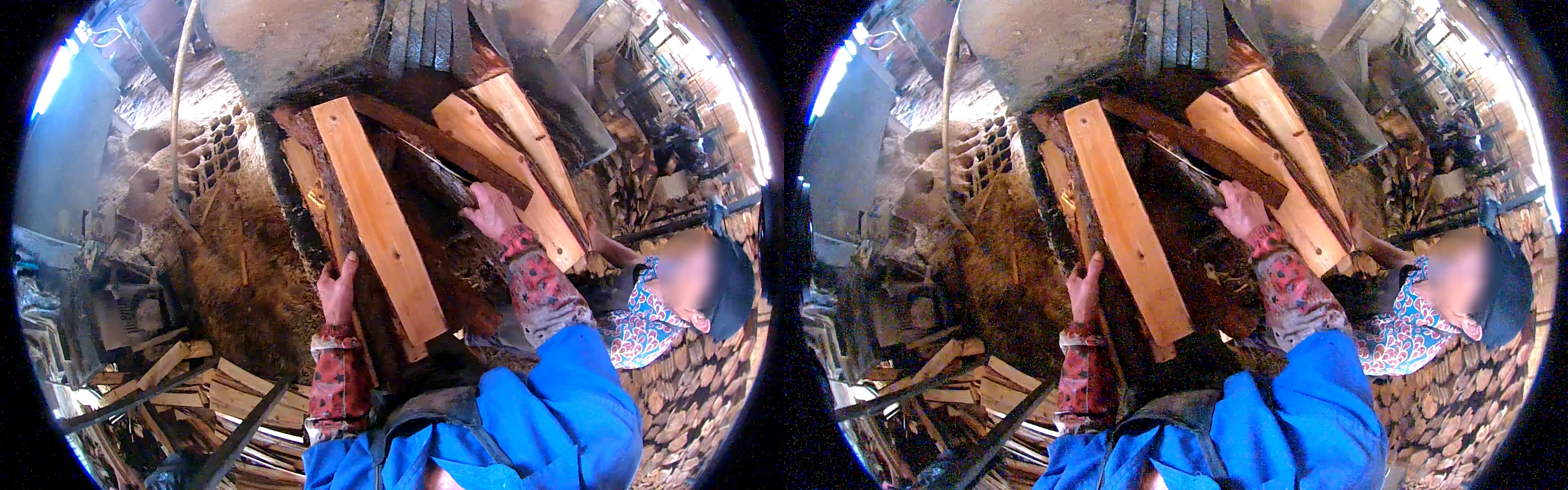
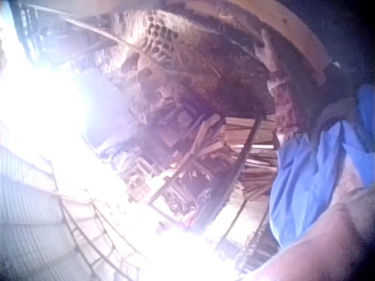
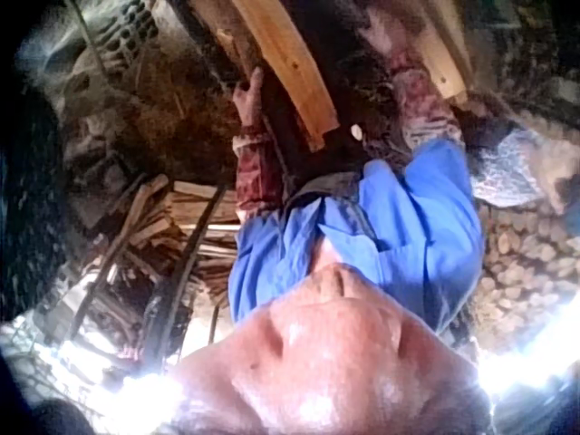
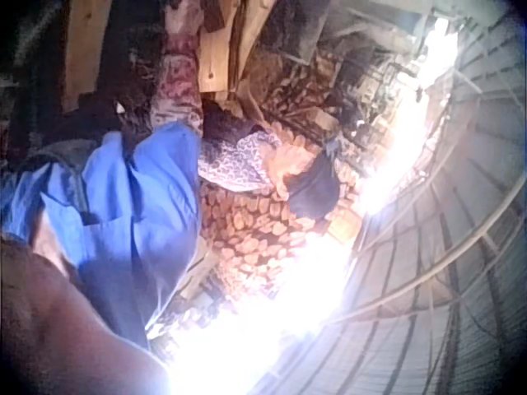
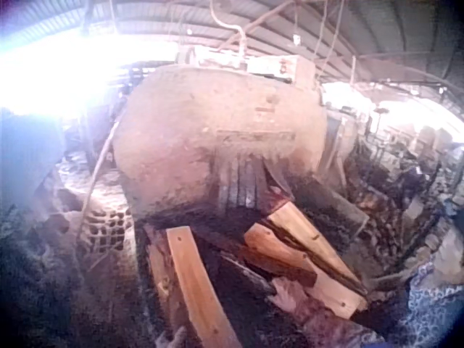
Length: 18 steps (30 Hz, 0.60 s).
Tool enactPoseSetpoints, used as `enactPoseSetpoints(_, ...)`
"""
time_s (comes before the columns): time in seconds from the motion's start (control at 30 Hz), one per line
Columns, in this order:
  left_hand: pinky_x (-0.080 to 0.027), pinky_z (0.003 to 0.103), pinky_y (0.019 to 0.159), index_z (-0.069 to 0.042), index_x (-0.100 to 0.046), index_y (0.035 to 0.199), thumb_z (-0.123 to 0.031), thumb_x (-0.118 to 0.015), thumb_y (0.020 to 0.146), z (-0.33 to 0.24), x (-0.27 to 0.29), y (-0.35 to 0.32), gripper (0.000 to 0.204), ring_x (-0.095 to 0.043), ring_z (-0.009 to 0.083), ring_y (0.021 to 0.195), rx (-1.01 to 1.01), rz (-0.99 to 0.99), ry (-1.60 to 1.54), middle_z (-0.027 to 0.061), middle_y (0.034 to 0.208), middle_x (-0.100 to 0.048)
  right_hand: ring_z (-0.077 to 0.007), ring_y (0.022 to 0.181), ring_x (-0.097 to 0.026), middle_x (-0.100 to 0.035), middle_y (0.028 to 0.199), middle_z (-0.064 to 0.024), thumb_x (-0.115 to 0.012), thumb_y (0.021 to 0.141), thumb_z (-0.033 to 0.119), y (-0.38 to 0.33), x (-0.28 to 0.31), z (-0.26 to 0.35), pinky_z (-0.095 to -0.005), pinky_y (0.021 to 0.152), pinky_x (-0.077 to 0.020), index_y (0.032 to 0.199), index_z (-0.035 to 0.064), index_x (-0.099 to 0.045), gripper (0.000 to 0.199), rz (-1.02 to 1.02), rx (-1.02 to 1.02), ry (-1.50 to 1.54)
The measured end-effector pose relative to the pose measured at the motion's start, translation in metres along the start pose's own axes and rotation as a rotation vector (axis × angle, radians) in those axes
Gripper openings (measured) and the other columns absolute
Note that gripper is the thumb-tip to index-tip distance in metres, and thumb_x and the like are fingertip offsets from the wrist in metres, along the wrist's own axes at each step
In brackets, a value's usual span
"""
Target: The person picks up split logs from a pile near a wood processing machine and carries them to a metal cart. They stack the logs onto the cart and then push the cart to a new location within the workshop. The person repeats this process, gathering more wood and loading it onto the cart.
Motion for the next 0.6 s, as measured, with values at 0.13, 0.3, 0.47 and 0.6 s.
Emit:
enactPoseSetpoints(0.13,-0.047,0.031,0.087,0.013,-0.057,0.117,-0.051,-0.075,0.077,0.005,0.005,-0.001,0.077,-0.061,0.0201,0.095,0.065,0.011,-0.058,0.0164,0.105,-0.066,-0.0404,0.088,-0.058,-0.057,0.093,-0.0199,-0.074,0.076,0.021,-0.02,0.028,0.039,-0.0481,0.075,-0.0479,0.099,0.003,-0.051,0.037,-0.064,0.066,0.059)
enactPoseSetpoints(0.3,-0.046,0.03,0.089,0.019,-0.049,0.122,-0.053,-0.075,0.076,0.017,-0.001,0.006,0.089,-0.061,0.0213,0.098,0.01,0.045,-0.118,0.019,0.109,-0.064,-0.0241,0.076,-0.06,-0.062,0.083,-0.0143,-0.074,0.08,0.019,-0.037,0.104,0.06,-0.0367,0.072,-0.0482,0.096,0.0008,-0.058,0.029,-0.174,-0.038,0.362)
enactPoseSetpoints(0.47,-0.046,0.03,0.088,0.017,-0.053,0.117,-0.05,-0.073,0.08,0.024,0.0,0.011,0.079,-0.061,0.0195,0.096,-0.032,-0.016,-0.093,0.0172,0.106,-0.066,-0.0155,0.085,-0.06,-0.067,0.093,-0.0065,-0.068,0.087,0.024,0.011,0.13,0.091,-0.0308,0.08,-0.0479,0.108,-0.0022,-0.063,0.035,-0.146,-0.017,0.926)
enactPoseSetpoints(0.6,-0.046,0.03,0.081,0.009,-0.061,0.108,-0.046,-0.069,0.086,-0.008,-0.001,-0.004,0.06,-0.058,0.016,0.087,-0.002,-0.011,-0.01,0.0107,0.096,-0.066,-0.0201,0.091,-0.062,-0.066,0.103,-0.0117,-0.071,0.082,0.034,0.057,0.094,0.132,-0.0343,0.082,-0.0493,0.115,-0.0017,-0.06,0.05,-0.186,0.001,0.91)
Point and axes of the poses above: each hand's wrist, its own y-axis towards the middle knuckle, its own x-axis out of the back of the hand, z = x × y, the point moved 7 cm from there along y, towards the middle knuckle
